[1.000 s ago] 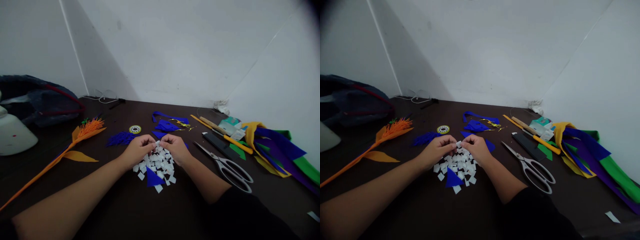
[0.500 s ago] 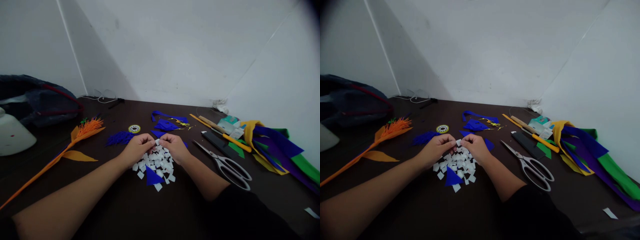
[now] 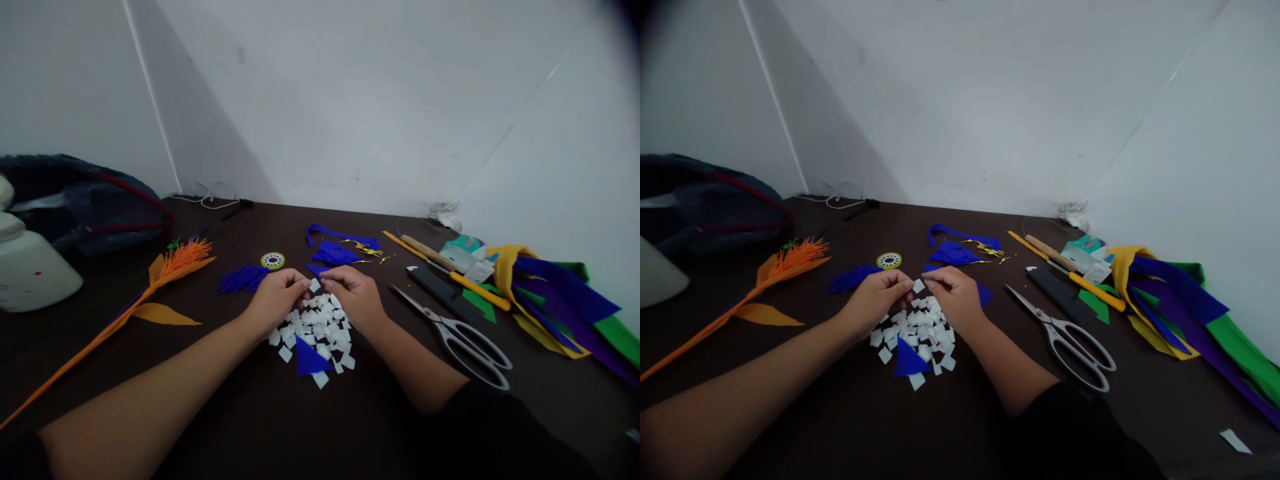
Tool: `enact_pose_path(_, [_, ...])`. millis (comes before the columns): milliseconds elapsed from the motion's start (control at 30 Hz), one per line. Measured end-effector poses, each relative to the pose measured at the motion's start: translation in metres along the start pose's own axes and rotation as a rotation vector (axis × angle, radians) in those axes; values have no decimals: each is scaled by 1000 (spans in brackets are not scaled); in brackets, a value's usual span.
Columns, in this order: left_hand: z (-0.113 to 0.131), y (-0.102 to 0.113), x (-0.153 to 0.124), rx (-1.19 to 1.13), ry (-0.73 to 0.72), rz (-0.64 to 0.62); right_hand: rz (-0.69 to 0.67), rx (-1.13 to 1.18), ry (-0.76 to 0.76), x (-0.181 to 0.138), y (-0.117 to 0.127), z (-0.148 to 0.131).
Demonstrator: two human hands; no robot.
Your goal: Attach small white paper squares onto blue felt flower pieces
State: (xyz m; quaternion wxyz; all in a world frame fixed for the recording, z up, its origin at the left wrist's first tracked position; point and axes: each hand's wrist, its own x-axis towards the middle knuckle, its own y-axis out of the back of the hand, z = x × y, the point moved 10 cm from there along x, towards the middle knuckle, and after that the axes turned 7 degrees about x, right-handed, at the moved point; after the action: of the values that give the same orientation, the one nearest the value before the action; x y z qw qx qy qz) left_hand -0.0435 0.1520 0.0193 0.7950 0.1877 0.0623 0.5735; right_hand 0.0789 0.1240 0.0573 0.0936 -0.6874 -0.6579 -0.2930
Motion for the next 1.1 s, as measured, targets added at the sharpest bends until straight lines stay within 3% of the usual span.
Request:
enact_pose_path(200, [1,-4,-2,-68,17,-8,-18,-51,36,-6,-14,-7])
enact_pose_path(567, [4,-10,-5,-211,21,-85,-31,167,-186,-5,-16,18])
enact_pose_path(900, [2,-11,-5,-244,5,-106,-27,39,22,-7,-14,0])
enact_pose_path(1100, [2,-11,-5,-247,-4,-98,-40,137,-85,-8,-16,13])
